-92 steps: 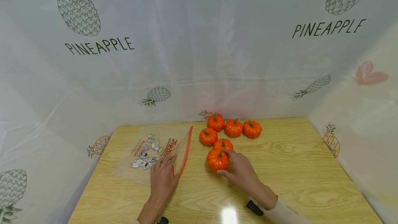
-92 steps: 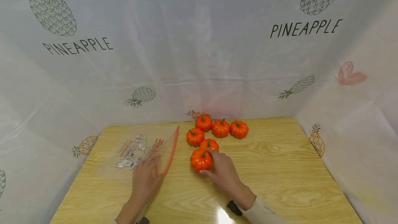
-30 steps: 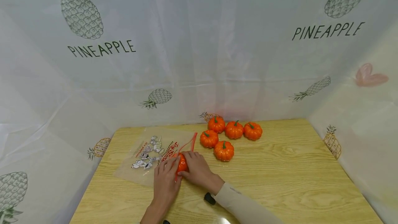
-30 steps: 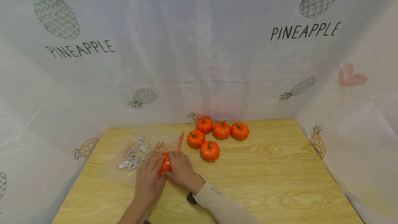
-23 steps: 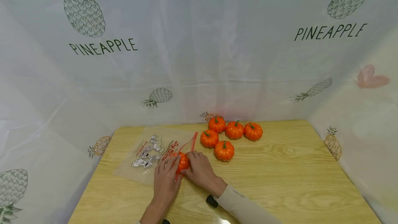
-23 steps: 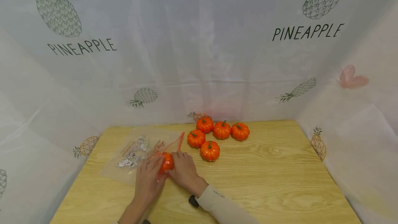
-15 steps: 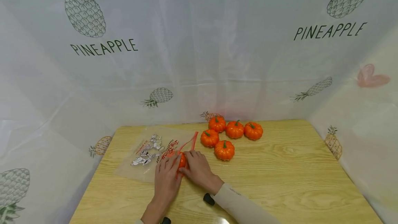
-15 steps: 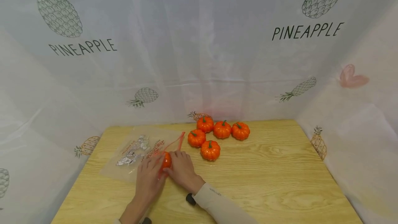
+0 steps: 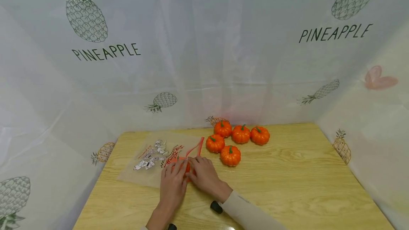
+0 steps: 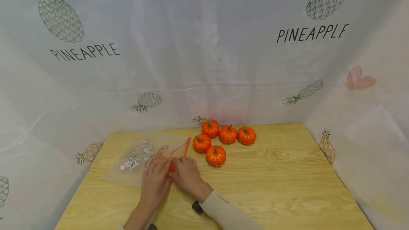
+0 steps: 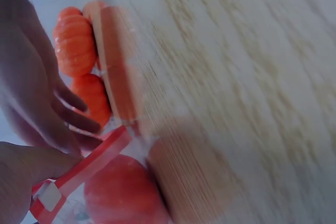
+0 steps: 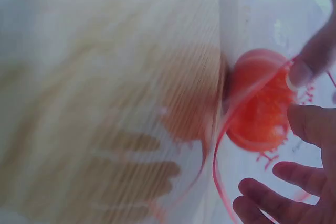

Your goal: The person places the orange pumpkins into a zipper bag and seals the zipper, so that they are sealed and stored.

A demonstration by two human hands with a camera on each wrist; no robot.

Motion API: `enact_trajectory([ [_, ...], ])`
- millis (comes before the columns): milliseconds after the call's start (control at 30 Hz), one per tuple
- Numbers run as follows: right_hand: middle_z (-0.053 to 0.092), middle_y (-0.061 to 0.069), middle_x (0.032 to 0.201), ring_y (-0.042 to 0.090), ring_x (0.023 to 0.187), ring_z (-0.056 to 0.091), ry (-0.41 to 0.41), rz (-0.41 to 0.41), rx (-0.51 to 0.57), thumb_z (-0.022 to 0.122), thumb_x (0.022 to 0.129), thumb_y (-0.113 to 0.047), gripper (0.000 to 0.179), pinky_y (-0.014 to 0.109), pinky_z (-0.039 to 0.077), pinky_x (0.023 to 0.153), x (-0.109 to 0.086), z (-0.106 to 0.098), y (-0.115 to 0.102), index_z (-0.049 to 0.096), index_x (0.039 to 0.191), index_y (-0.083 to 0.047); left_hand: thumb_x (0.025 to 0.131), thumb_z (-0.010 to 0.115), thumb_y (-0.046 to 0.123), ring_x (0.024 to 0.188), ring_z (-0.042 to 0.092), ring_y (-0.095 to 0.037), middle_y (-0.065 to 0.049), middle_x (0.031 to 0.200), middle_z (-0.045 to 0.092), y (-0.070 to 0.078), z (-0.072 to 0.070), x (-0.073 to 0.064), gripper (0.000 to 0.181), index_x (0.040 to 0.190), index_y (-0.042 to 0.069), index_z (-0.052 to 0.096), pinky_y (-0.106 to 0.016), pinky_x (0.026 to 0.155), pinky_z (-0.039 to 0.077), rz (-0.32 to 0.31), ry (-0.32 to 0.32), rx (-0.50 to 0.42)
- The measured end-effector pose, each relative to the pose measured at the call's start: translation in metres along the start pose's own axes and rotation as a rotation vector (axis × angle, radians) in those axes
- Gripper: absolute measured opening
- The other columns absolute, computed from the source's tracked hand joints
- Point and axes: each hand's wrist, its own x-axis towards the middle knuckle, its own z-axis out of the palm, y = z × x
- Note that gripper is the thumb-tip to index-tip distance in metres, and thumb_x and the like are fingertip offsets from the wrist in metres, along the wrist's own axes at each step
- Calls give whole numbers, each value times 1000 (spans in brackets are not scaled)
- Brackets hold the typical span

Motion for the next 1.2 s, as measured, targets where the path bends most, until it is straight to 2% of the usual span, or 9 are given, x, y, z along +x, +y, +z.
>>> enact_trajectory([
  [100, 68, 10, 128, 29, 115, 63, 20, 15, 20, 77, 98, -28, 51, 50, 49, 105, -10, -7, 8, 64, 142, -5, 68, 95, 4, 115, 62, -39, -10, 125, 70, -1, 3, -1, 62, 127, 5, 76, -55, 96, 48, -17, -4, 2],
  [200, 67, 11, 129, 31, 118, 62, 74, 13, 46, 79, 97, -25, 50, 51, 49, 105, -22, -17, 17, 64, 139, -3, 67, 91, -1, 115, 62, -39, -10, 125, 71, -3, 5, -2, 63, 128, 5, 75, -55, 95, 48, -31, -7, -2],
  [333, 67, 12, 127, 33, 118, 63, 196, 11, 72, 84, 92, -20, 50, 52, 52, 100, -37, -32, 32, 66, 135, -4, 66, 91, -3, 116, 61, -39, -10, 126, 71, -4, 5, 0, 66, 129, 4, 75, -55, 96, 48, -39, -5, -32],
  [433, 67, 12, 122, 33, 110, 65, 313, 25, 66, 90, 85, -16, 51, 53, 54, 94, -45, -41, 47, 67, 129, -3, 65, 92, -4, 118, 61, -40, -11, 125, 71, -4, 5, 0, 68, 130, 3, 74, -56, 98, 47, -43, -3, -58],
  [533, 66, 15, 118, 36, 102, 65, 413, 54, 37, 94, 79, -12, 54, 54, 55, 89, -50, -48, 62, 68, 124, 0, 65, 93, -3, 119, 60, -40, -12, 125, 71, -3, 6, 1, 69, 131, 2, 73, -56, 99, 46, -49, -1, -74],
  [600, 65, 18, 117, 38, 99, 64, 444, 95, 27, 96, 77, -11, 57, 55, 54, 86, -53, -53, 72, 67, 124, 3, 65, 94, -3, 120, 60, -41, -12, 126, 70, -3, 6, 2, 69, 131, 1, 73, -56, 99, 46, -50, 1, -76],
  [700, 62, 22, 123, 42, 103, 62, 416, 180, 26, 95, 78, -14, 63, 57, 53, 88, -57, -59, 85, 64, 129, 5, 64, 95, -2, 120, 60, -41, -12, 126, 70, -3, 6, 3, 70, 130, 2, 73, -56, 98, 46, -45, 8, -69],
  [867, 58, 27, 134, 47, 118, 57, 286, 306, 53, 92, 84, -22, 73, 63, 48, 99, -59, -62, 99, 56, 141, 6, 62, 96, -2, 120, 59, -40, -13, 128, 69, -3, 7, 4, 72, 130, 3, 74, -56, 96, 47, -43, 15, -57],
  [1200, 57, 31, 142, 52, 129, 54, 139, 352, 169, 92, 83, -24, 87, 65, 41, 110, -54, -55, 113, 47, 150, 9, 61, 97, -3, 119, 59, -38, -10, 127, 69, -2, 7, 6, 71, 128, 3, 74, -54, 93, 47, -77, 12, -73],
])
